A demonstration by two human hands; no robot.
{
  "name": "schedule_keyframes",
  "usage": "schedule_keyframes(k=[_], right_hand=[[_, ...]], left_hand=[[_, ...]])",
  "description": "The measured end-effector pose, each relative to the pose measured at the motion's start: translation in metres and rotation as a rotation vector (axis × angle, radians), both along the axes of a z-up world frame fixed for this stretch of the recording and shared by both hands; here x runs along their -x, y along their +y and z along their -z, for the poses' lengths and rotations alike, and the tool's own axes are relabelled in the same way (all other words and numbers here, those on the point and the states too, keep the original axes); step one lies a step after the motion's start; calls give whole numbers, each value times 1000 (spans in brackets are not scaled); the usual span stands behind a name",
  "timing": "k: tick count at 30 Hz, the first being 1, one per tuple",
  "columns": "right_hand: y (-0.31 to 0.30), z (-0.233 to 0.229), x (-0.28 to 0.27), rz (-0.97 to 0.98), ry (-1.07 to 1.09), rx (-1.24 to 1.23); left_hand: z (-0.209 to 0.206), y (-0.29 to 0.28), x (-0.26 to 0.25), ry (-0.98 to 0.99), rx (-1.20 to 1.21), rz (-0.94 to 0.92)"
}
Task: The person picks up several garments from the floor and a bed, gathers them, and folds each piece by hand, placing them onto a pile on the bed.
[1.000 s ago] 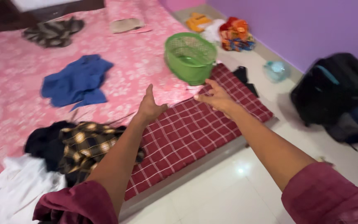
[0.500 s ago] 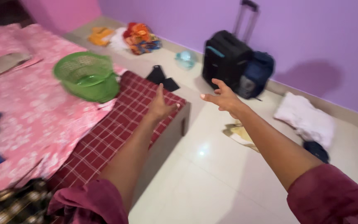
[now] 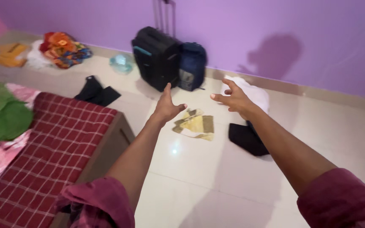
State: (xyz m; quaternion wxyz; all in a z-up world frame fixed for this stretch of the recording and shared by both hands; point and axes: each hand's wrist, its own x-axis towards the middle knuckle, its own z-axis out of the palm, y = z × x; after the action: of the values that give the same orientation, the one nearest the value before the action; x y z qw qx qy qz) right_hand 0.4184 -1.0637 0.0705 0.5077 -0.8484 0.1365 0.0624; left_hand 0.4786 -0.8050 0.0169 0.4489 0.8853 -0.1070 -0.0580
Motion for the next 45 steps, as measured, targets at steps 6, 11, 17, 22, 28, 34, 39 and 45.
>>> schedule_keyframes(k=[6,11,17,22,28,34,39,45], right_hand=[[-114,10,20,145,-15,23],[-204,11,41,260,-18,44],[-281,25,50,397,-1,69],[-334,40,24,469,36,64],[-363,62,-9,487,81,66],[-389,77,-35,495,138,54],[-423,91,-59,478,152,40],[-471,124,-83,445,203,37]], left_hand=[[8,-114,-11,24,-62,141],[22,-207,-26,-5,-36,280],[58,-307,-62,-82,-31,431],[93,-391,-113,-190,29,534],[101,-441,-142,-133,48,630],[119,-482,-155,-32,-40,630],[147,-512,-171,18,-57,627],[188,-545,-193,10,-57,615]])
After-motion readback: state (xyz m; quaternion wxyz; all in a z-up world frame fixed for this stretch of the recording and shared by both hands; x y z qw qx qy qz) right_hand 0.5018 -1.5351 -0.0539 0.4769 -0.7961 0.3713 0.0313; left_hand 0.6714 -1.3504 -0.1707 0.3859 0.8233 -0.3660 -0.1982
